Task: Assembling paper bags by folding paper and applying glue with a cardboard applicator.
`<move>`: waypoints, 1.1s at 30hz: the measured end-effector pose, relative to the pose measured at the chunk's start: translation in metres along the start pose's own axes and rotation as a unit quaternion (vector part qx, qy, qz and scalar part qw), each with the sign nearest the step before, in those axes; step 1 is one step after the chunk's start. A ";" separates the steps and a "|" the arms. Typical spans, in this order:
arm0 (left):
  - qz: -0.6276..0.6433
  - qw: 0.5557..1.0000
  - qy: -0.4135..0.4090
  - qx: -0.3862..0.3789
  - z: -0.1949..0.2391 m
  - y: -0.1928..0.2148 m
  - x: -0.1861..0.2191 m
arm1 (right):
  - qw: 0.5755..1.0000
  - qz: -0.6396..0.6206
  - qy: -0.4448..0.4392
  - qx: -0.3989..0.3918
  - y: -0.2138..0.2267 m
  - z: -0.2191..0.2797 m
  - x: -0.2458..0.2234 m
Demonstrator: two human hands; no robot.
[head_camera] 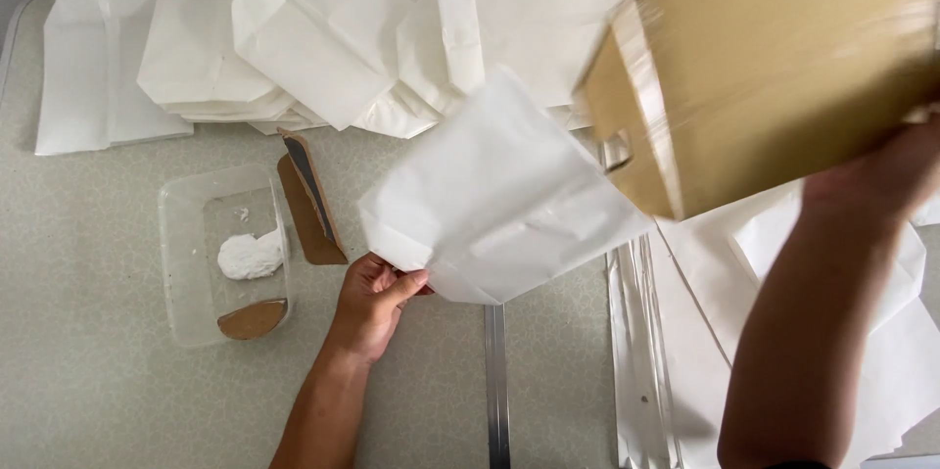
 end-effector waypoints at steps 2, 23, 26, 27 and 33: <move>0.028 0.999 -0.005 0.022 -0.002 0.002 0.000 | 1.000 0.021 0.001 0.001 0.029 -0.003 -0.004; 0.142 0.979 -0.130 0.070 -0.013 -0.078 0.016 | 0.889 0.351 -0.201 -0.216 -0.099 0.123 0.084; 0.119 0.986 -0.105 0.051 -0.029 -0.093 0.003 | 0.862 0.370 -0.234 -0.257 -0.097 0.124 0.099; 0.108 0.988 -0.099 0.039 -0.036 -0.094 -0.005 | 0.839 0.394 -0.245 -0.284 -0.096 0.123 0.107; 0.153 0.983 -0.099 0.021 -0.058 -0.112 0.030 | 0.715 0.566 -0.108 -0.397 -0.120 0.117 0.063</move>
Point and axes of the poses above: each hand's wrist, its own z-axis away from the middle knuckle, its own y-axis out of the back of the hand, x = y × z, the point moved 5 cm from there along -z, towards the middle knuckle, and after that the axes turned 3 degrees about z, right-handed, at the moved point
